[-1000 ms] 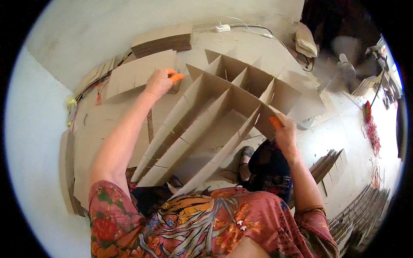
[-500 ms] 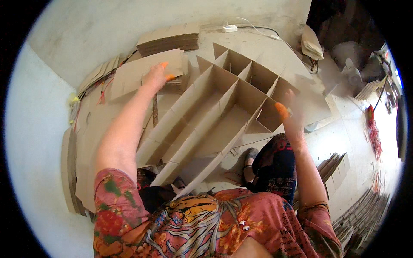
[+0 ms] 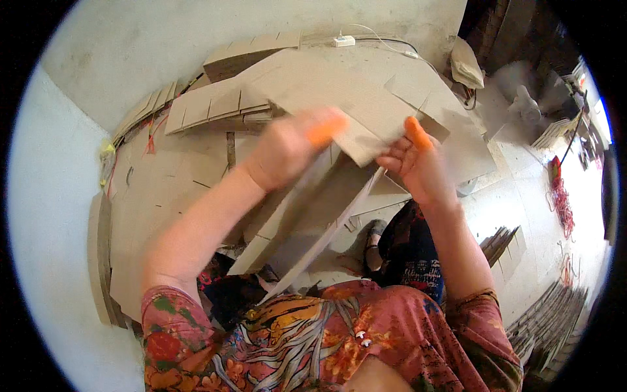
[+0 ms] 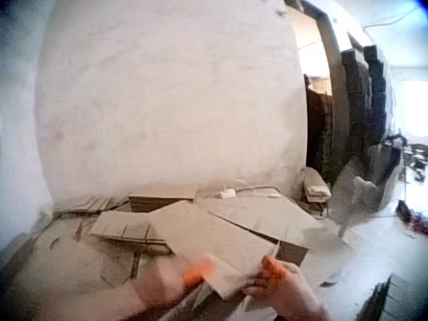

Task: The person sits on the floor and folds pre-cut cardboard sheets into multi-compartment dividers. They repeatedly pick up flat sheets, fold along scored lines, and place the finished dividers into a growing stack. Other workers are visible in the background moving materials.

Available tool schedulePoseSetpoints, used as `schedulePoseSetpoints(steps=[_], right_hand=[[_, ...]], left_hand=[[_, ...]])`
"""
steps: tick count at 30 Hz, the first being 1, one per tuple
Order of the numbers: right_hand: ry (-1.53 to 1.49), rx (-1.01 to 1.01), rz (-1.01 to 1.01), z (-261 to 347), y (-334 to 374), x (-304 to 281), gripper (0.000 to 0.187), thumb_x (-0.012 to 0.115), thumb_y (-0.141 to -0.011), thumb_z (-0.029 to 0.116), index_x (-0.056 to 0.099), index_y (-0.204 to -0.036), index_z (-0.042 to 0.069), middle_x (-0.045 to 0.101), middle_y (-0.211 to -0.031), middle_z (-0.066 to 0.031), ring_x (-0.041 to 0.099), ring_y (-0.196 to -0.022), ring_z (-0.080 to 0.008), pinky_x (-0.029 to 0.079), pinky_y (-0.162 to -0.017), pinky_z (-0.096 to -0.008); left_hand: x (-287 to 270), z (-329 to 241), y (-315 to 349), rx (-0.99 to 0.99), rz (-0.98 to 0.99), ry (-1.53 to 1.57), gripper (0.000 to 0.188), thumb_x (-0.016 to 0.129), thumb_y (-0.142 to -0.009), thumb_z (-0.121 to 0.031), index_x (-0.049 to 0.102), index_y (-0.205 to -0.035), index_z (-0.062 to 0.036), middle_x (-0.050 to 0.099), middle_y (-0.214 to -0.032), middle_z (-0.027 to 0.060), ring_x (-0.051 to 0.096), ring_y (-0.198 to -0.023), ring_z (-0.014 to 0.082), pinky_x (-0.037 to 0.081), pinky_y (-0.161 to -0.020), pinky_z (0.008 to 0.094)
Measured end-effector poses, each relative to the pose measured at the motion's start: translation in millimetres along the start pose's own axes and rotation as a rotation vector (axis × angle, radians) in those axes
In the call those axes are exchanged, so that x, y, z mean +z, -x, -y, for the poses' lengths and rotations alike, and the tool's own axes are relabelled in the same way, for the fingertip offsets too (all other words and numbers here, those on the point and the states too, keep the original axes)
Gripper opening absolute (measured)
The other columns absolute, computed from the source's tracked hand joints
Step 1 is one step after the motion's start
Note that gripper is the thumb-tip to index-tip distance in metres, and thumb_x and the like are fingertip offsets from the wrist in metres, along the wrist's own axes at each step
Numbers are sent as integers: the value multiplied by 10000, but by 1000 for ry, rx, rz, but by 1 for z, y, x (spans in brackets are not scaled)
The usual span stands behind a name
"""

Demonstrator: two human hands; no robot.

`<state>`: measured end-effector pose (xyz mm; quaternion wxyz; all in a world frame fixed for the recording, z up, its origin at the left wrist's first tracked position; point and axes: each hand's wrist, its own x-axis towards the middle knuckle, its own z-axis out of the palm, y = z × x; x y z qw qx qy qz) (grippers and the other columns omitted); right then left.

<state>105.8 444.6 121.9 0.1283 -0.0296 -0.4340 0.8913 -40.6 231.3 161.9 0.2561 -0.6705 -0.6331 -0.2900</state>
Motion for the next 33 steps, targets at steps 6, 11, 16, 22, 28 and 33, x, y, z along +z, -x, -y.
schedulePoseSetpoints(steps=[6, 11, 16, 22, 28, 33], right_hand=[[619, -378, -221, 24, 35, 27, 208, 542, -872, 70, 619, -1046, -13, 643, -964, -69, 604, -850, -149, 491, -747, -285], [1015, -376, -205, 16, 64, 22, 167, 600, -850, 91, 655, -976, -4, 662, -865, -27, 568, -784, -91, 456, -688, -255], [959, -296, -274, -23, 74, -13, 157, 600, -855, 67, 652, -984, -8, 657, -869, -7, 559, -787, -85, 449, -679, -241], [990, -250, -159, -53, 71, -46, 229, 635, -821, 32, 623, -1042, -26, 664, -900, -30, 558, -775, -94, 455, -686, -237], [1258, -475, -104, -9, 68, 0, 595, 654, -792, 52, 410, -1333, 82, 666, -959, -160, 648, -867, -235, 497, -742, -333], [1562, -433, 200, 2, 64, 7, 597, 587, -782, 11, 402, -1340, 119, 623, -900, -235, 608, -817, -405, 507, -688, -420]], left_hand=[[-4, 16, 19, -488, -201, 65, 516, 689, -789, -145, 498, -1260, -56, 568, -1200, 111, 631, -930, 187, 520, -775, 281], [-27, 91, 41, -932, -293, 489, 527, 670, -823, -141, 446, -1283, -15, 595, -966, 86, 574, -730, 128, 491, -652, 264], [-6, 107, 54, -1018, -234, 545, 462, 665, -825, -146, 493, -1221, 18, 615, -892, 80, 581, -726, 122, 481, -642, 243], [-4, 108, 77, -1074, -7, 156, 455, 719, -780, -243, 570, -1114, 29, 647, -842, 122, 617, -726, 174, 491, -646, 285], [-13, 46, 68, -855, 10, -2, 423, 729, -752, -312, 633, -1006, 12, 646, -792, 147, 625, -704, 223, 491, -650, 320], [12, -21, 50, -586, 294, -68, 483, 698, -753, -183, 548, -1183, -24, 610, -744, 143, 566, -615, 246, 458, -593, 338]])
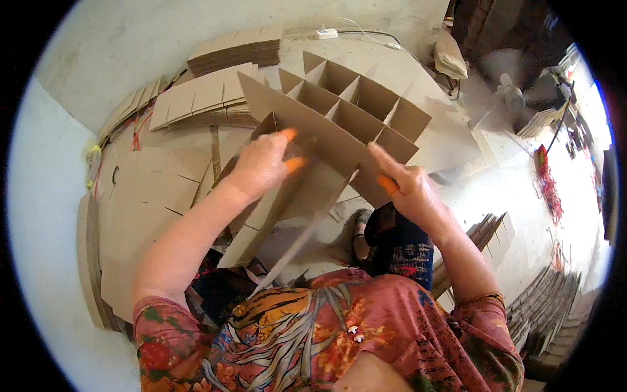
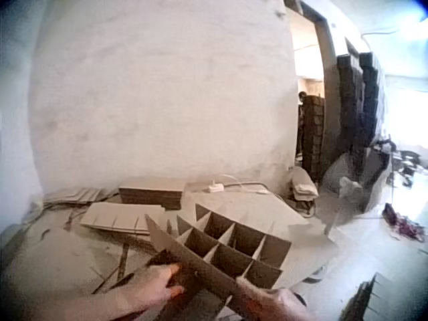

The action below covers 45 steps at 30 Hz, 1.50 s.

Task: The person sits on the floor and folds pre-cut cardboard sheets into multi-compartment dividers. They repeatedly pick up flat sheets, fold along scored lines, and place the finished dividers into a growing stack. Other workers are visible in the background moving materials.

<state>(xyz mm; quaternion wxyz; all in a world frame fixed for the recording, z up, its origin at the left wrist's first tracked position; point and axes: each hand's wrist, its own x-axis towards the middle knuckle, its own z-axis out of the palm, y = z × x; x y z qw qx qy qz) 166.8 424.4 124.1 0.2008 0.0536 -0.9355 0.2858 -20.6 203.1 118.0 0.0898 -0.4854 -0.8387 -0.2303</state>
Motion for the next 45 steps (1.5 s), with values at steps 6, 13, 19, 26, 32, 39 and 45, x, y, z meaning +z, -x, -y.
schedulePoseSetpoints(steps=[6, 13, 19, 26, 32, 39, 45], right_hand=[[48, 86, 171, 3, 2, -6, 606, 547, -787, -21, 390, -1354, 128, 605, -860, -216, 582, -703, -395, 482, -648, -405], [34, 102, 135, -4, 5, -3, 606, 537, -787, -42, 400, -1352, 129, 602, -843, -234, 592, -742, -400, 480, -664, -401], [22, 76, 140, 3, -3, -12, 600, 526, -767, -32, 407, -1338, 108, 607, -811, -213, 591, -713, -395, 472, -636, -431], [217, 60, 101, -11, -16, -20, 603, 527, -754, -16, 415, -1330, 122, 621, -833, -201, 609, -719, -368, 487, -636, -427], [249, 38, 139, -49, -18, 5, 645, 542, -713, 21, 414, -1334, 134, 613, -740, -166, 604, -659, -360, 489, -596, -442], [268, 94, 74, -85, -33, 4, 618, 550, -738, 85, 419, -1333, 191, 612, -727, -158, 609, -665, -349, 484, -575, -441], [339, 217, 198, -75, -40, -2, 666, 529, -750, 52, 355, -1375, 201, 619, -766, -154, 619, -666, -336, 494, -575, -424]], left_hand=[[4, -1, -5, -236, 211, 193, 469, 664, -774, -197, 534, -1182, -6, 624, -914, 201, 600, -811, 331, 477, -695, 400], [-16, 44, -26, -257, 54, -14, 414, 607, -787, -91, 535, -1188, -21, 610, -903, 162, 589, -823, 291, 460, -698, 358], [-2, 77, -35, -254, 230, 300, 525, 565, -764, -10, 468, -1280, -3, 598, -868, 169, 576, -759, 206, 471, -662, 323], [-20, 141, -34, -451, 122, 176, 506, 629, -821, -277, 506, -1259, -55, 617, -1096, 162, 601, -948, 244, 466, -789, 341], [-7, 187, -57, -329, 101, -327, 699, 677, -793, -236, 321, -1380, -103, 392, -1380, 153, 398, -1243, 315, 346, -1013, 402], [2, 198, -82, -420, 114, -310, 242, 622, -800, -106, 569, -1024, -32, 601, -1015, 198, 571, -929, 352, 442, -740, 447], [20, 224, -78, -393, -59, -328, 86, 609, -775, -76, 602, -782, 9, 586, -729, 192, 557, -683, 343, 421, -606, 422]])
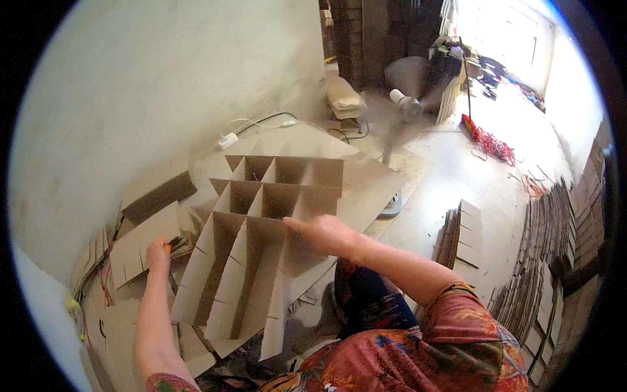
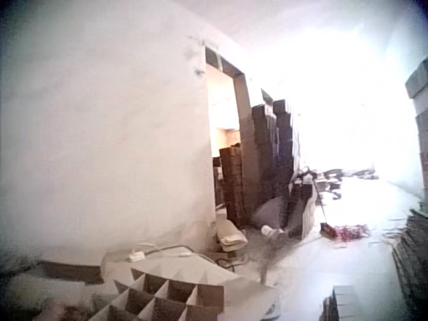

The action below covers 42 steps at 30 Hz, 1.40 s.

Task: The person sits on the floor and folds pre-cut cardboard sheets into multi-compartment dividers. They repeatedly pick up flat sheets, fold along scored lines, and place the finished dividers into a growing stack. Other workers are visible in the background moving materials.

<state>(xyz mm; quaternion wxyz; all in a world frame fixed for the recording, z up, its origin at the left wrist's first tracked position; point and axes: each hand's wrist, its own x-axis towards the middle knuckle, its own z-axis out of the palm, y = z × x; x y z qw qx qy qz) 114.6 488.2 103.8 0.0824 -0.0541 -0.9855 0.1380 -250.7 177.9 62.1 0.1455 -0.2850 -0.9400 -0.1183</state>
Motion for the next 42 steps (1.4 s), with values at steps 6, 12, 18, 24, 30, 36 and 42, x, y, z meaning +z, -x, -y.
schedulePoseSetpoints(steps=[6, 12, 18, 24, 30, 36, 42], right_hand=[[34, -273, -680, 21, -1, 4, 577, 603, -846, 321, 407, -1316, 51, 599, -890, -182, 598, -755, -338, 511, -681, -384], [-1476, 45, -280, 75, -2, -8, 398, 624, -848, 198, 533, -1167, -22, 615, -865, -192, 618, -756, -276, 503, -665, -348], [-1564, 298, -460, 70, 8, -21, 159, 523, -817, 27, 634, -921, -23, 638, -816, -77, 603, -674, -166, 496, -581, -299], [-1012, 34, -538, 89, 44, -43, 159, 599, -858, 55, 640, -994, -17, 657, -854, -11, 569, -752, -86, 472, -643, -240], [-877, 63, -517, 93, 56, -34, 119, 615, -852, 62, 654, -940, -9, 647, -770, 12, 514, -723, -49, 444, -629, -230], [-796, 65, -397, 81, 51, -8, 139, 586, -856, 29, 632, -981, -13, 634, -779, -7, 495, -734, -56, 428, -622, -227], [-882, 231, -268, 63, 59, 41, 212, 611, -848, 52, 624, -1047, -20, 647, -832, -18, 496, -787, -66, 436, -694, -237]], left_hand=[[-41, 26, 6, -174, -151, 470, 210, 600, -823, -70, 661, -1012, -1, 670, -884, 139, 614, -783, 192, 467, -705, 317], [-115, -124, 107, 371, -218, 818, 305, 540, -848, 32, 565, -1152, 42, 624, -1083, 127, 617, -918, 207, 481, -851, 315], [-124, -167, 138, 903, -263, 458, 446, 649, -776, -31, 525, -1204, -3, 569, -1185, 147, 573, -1076, 273, 493, -882, 337], [-122, -70, 55, -71, -198, 951, 531, 662, -832, -138, 431, -1288, 7, 606, -1002, 90, 574, -784, 138, 491, -708, 268], [-101, -72, 41, -39, -18, 1078, 342, 615, -863, -178, 566, -1153, -4, 612, -890, 34, 529, -761, 90, 450, -704, 241], [-75, -62, 38, -95, 155, 973, 323, 649, -833, -166, 596, -1083, 32, 625, -872, 39, 554, -739, 96, 454, -674, 237], [-42, -33, 47, -206, 295, 840, 304, 653, -834, -167, 616, -1066, 26, 653, -886, 62, 580, -760, 114, 463, -684, 255]])
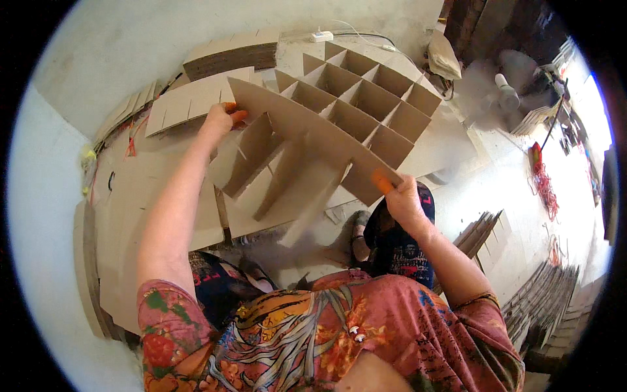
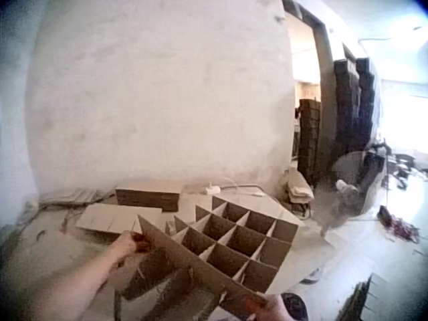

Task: The person sits on the floor and folds pre-cut cardboard sheets into multi-compartment dividers. They repeatedly pick up flat sheets, fold along scored lines, and place the finished dividers into a growing stack. Other workers are visible in the background moving materials.

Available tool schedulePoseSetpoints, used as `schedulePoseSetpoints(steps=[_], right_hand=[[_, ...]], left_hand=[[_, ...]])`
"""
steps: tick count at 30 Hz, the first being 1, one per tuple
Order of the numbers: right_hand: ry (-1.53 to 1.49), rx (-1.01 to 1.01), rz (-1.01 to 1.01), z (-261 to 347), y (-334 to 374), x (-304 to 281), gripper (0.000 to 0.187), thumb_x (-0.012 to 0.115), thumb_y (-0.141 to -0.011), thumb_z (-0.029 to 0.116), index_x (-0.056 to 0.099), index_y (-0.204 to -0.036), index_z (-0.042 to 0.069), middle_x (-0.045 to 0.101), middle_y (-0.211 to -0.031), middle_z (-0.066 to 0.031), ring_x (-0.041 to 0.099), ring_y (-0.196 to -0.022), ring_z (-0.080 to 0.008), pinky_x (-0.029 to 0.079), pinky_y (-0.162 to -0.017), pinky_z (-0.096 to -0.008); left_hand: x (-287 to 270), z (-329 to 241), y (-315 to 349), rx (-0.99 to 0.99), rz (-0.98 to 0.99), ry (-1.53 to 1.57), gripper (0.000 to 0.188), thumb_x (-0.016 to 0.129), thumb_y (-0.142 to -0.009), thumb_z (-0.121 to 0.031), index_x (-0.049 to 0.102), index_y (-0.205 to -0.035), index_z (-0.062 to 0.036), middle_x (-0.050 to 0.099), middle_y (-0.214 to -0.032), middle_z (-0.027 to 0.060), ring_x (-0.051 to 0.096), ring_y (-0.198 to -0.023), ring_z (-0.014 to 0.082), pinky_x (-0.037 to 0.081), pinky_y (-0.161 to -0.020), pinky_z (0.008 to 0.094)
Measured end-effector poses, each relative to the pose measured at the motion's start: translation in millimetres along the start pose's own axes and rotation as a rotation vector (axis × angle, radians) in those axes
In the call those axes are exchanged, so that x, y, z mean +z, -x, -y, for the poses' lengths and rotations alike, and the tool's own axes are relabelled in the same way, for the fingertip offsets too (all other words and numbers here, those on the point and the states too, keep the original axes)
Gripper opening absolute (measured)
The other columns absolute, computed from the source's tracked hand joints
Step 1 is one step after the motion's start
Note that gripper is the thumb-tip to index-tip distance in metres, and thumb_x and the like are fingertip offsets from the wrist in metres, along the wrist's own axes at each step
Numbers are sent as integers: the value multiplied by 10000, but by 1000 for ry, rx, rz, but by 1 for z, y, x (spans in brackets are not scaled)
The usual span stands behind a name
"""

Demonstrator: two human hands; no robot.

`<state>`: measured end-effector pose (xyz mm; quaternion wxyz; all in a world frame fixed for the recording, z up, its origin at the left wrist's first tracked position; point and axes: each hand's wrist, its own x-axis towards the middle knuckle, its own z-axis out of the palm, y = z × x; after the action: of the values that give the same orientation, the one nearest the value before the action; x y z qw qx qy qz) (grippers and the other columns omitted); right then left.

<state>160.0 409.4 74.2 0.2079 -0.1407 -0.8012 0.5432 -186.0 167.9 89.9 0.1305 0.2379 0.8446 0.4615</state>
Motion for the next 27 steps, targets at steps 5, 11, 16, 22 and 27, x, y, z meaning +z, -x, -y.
schedulePoseSetpoints(steps=[5, 11, 16, 22, 27], right_hand=[[76, -112, 1, 12, -2, -13, 418, 678, -810, 89, 546, -1197, 2, 668, -941, -66, 561, -842, -97, 474, -750, -267], [481, -389, 145, 41, -15, -19, 712, 644, -757, 41, 329, -1386, 151, 629, -930, -224, 615, -819, -399, 504, -704, -427], [638, -394, 241, 56, -16, -27, 648, 535, -759, -29, 378, -1362, 149, 621, -845, -204, 605, -731, -387, 490, -653, -442], [663, -211, 329, 59, -19, -32, 642, 561, -802, -12, 368, -1375, 202, 615, -953, -243, 605, -824, -407, 495, -701, -413], [667, -351, 255, 51, -19, -32, 693, 483, -695, -79, 408, -1349, 140, 601, -747, -168, 599, -644, -352, 479, -616, -430]], left_hand=[[0, -38, 32, 103, -141, -177, 339, 657, -835, -163, 590, -1115, 16, 645, -910, 78, 577, -805, 120, 460, -730, 255], [29, -53, 65, 296, 109, -440, 449, 622, -761, -51, 540, -1200, -4, 618, -1064, 173, 596, -976, 265, 459, -846, 339], [28, -50, 62, 295, 215, -254, 423, 616, -789, -81, 547, -1202, -27, 615, -1089, 156, 594, -941, 251, 458, -827, 337], [2, -50, 46, 35, 180, -284, 481, 682, -807, -263, 552, -1212, -38, 648, -860, 54, 552, -703, 96, 470, -636, 257], [33, -50, 60, 333, 170, -288, 539, 684, -799, -267, 510, -1242, -14, 654, -885, 102, 569, -722, 136, 471, -672, 280]])
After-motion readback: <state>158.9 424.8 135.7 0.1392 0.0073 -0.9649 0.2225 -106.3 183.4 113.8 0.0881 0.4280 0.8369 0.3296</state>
